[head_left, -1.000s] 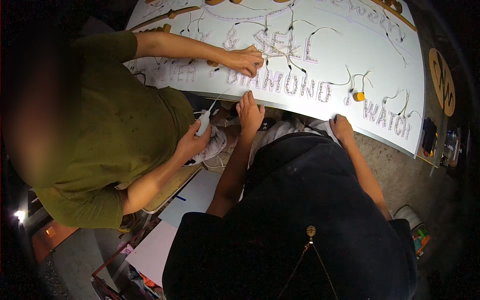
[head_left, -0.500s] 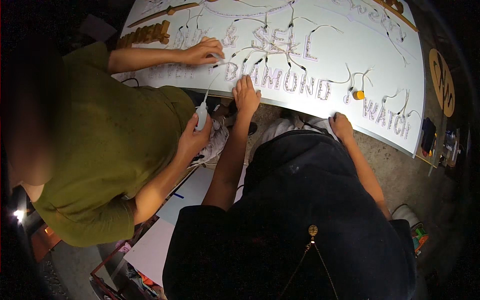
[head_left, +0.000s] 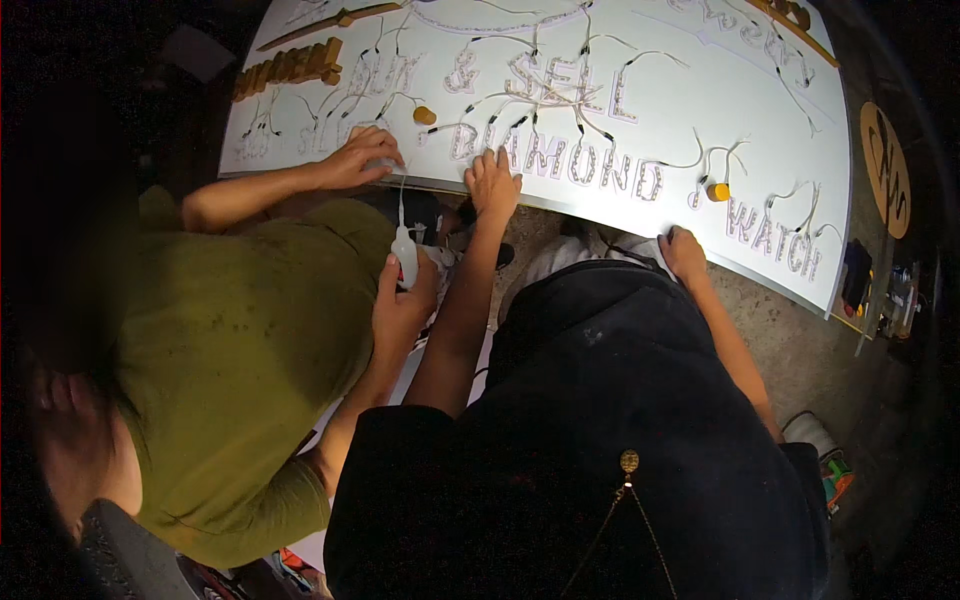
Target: Assembling a large store sign by applying adhesive to letters and positioning them on a white board.
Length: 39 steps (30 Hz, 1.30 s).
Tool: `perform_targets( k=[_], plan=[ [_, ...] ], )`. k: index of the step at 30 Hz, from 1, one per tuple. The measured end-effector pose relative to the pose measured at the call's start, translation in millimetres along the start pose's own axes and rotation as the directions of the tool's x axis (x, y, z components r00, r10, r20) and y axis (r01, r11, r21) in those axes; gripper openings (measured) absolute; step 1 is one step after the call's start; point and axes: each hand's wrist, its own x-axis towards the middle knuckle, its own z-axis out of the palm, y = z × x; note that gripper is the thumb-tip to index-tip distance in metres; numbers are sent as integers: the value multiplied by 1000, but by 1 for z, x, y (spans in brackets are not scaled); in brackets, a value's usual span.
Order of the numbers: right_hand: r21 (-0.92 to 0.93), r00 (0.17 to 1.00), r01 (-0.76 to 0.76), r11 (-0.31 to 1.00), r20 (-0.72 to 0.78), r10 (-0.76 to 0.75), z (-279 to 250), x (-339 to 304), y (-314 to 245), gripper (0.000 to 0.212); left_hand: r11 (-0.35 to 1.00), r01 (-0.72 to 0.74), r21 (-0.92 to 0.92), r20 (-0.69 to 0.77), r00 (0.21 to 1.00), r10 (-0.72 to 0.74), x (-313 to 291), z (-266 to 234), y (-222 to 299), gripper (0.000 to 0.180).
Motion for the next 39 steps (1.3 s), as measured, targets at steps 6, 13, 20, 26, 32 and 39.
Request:
perform_targets(
  k=[6, 13, 20, 26, 32, 39],
  plan=[
    [0, 1000, -10, 1000, 6, 10, 0, 1, -2, 36, 1000, 8, 3, -23, 1000, -8, 1, -7, 2, 59],
    [-52, 987, -59, 997, 149, 67, -5, 3, -2, 39, 995, 58, -81, -21, 998, -60, -12, -19, 13, 58],
    [-34, 998, -7, 999, 65, 9, -4, 2, -3, 36, 991, 108, -79, 23, 994, -107, -2, -17, 12, 58],
    [-35, 991, -42, 998, 128, 47, -6, 2, -4, 38, 991, 123, -47, 57, 991, -120, -2, -15, 14, 60],
    [-31, 998, -15, 999, 67, 17, -3, 1, -1, 37, 983, 183, -4, 59, 982, -182, -3, -12, 5, 65],
    [-4, 1000, 1, 1000, 26, -1, -3, 0, -3, 35, 980, 200, 16, 72, 977, -200, 1, -6, 1, 68]
  ],
)
